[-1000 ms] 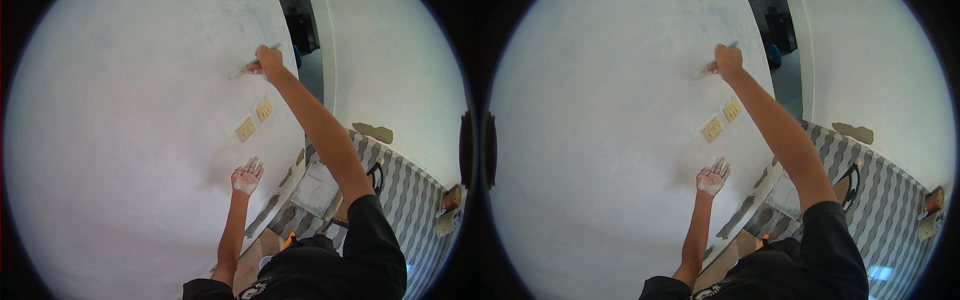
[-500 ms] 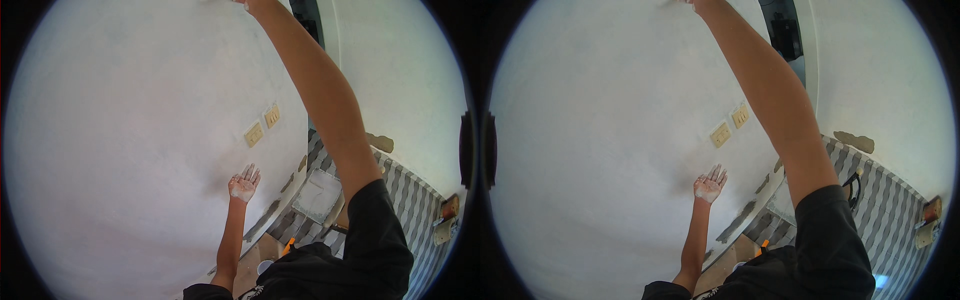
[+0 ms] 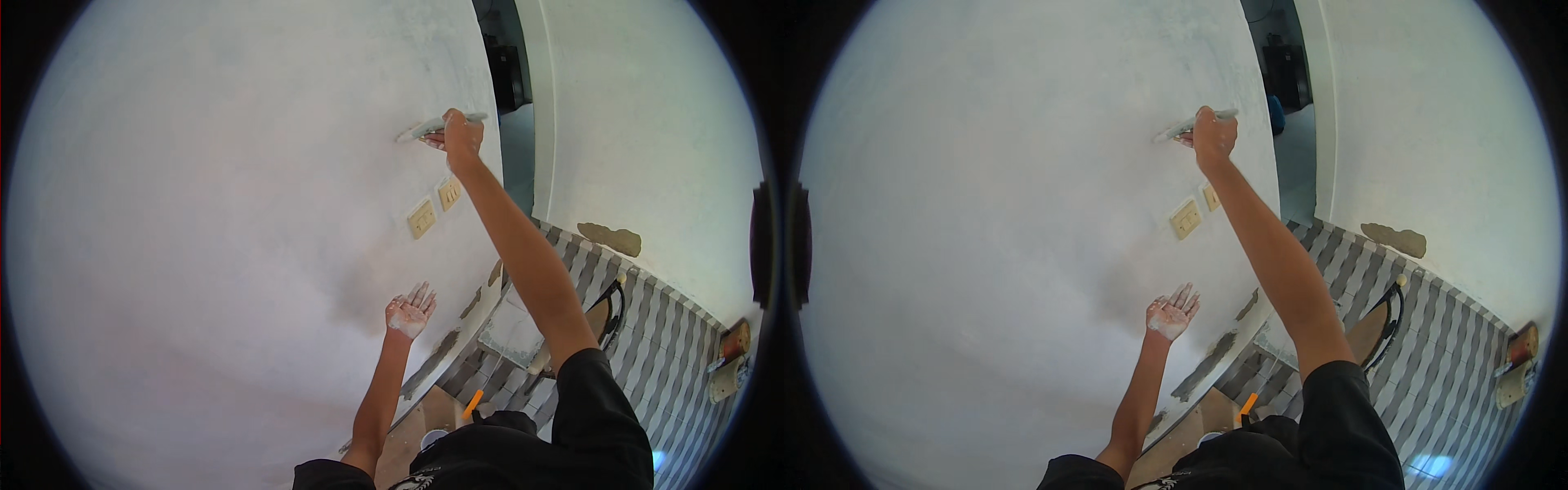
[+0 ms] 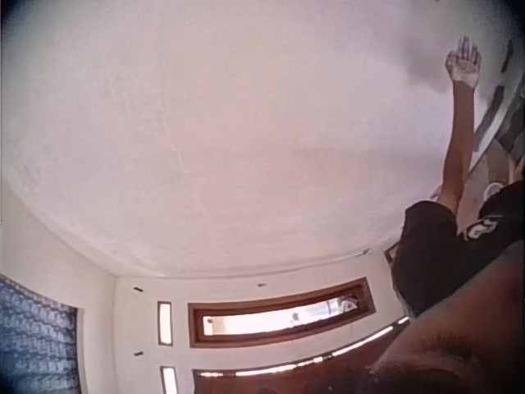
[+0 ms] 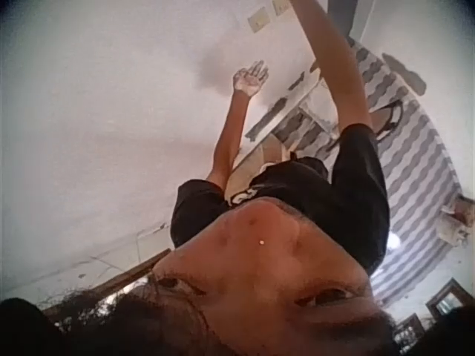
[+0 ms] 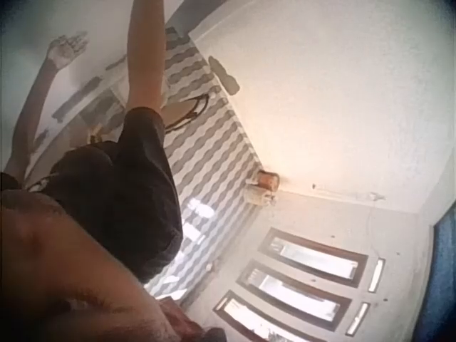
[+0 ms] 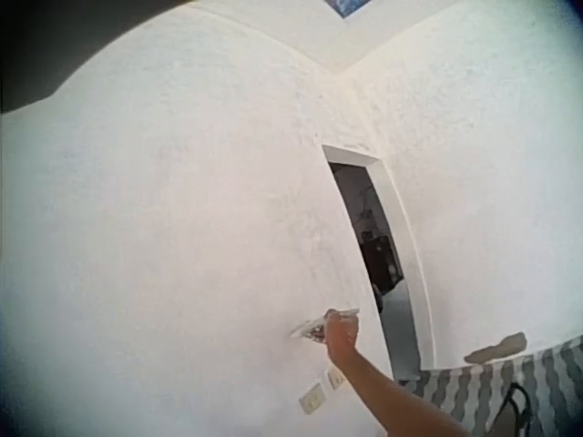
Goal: Applying plaster or putty to a wall using a putty knife and a paint roller.
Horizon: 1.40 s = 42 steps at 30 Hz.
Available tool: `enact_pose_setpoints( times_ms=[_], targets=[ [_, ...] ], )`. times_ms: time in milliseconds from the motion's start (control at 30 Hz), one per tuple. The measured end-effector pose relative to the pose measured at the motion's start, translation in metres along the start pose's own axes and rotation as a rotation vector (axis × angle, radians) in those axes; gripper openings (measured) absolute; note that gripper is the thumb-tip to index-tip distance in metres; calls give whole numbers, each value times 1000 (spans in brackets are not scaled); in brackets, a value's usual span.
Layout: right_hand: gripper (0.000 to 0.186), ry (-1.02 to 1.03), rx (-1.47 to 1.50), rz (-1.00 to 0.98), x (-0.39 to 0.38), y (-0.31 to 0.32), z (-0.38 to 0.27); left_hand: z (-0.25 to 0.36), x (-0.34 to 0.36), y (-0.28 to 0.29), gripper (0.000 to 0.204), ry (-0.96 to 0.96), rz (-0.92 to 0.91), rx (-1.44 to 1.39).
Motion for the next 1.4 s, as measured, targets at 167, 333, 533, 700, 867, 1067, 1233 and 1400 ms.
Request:
enact_pose_setpoints(
  times_ms=[167,333,533,700,867,1067,1233,1400],
  targets=[
    [33,55,-273,-91,28,-80,-50,3,-14,-1,61,-21,-17,-18],
    [33,197,-3,-181,22,-163,-138,12,-54,9,63,-93,-98,-64],
    [23,346,455,-469,1,-197,-162,23,-102,24,65,-168,-33,-12],
    [27,293,521,-461,-61,-194,-73,39,-94,42,66,-206,-18,-19],
    [27,192,463,-139,-67,-106,-4,25,-78,44,67,-131,0,-42],
    [36,-18,85,-31,-53,-113,-27,16,-62,22,66,-90,1,-40],
    [36,-133,-54,-221,-22,-208,-125,8,-78,-3,37,-122,25,-81],
    [27,233,286,-436,9,-227,-162,3,-75,23,29,-176,-54,-123]
  ],
)
Point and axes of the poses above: each hand's wrist, its own x-axis towards the middle knuckle, its own y-axis out of the back of the hand, z = x × y, the point moved 2 cm from there along x, towards the middle knuckle, and after that the axes turned 3 degrees about -z, right-handed, at the moved point
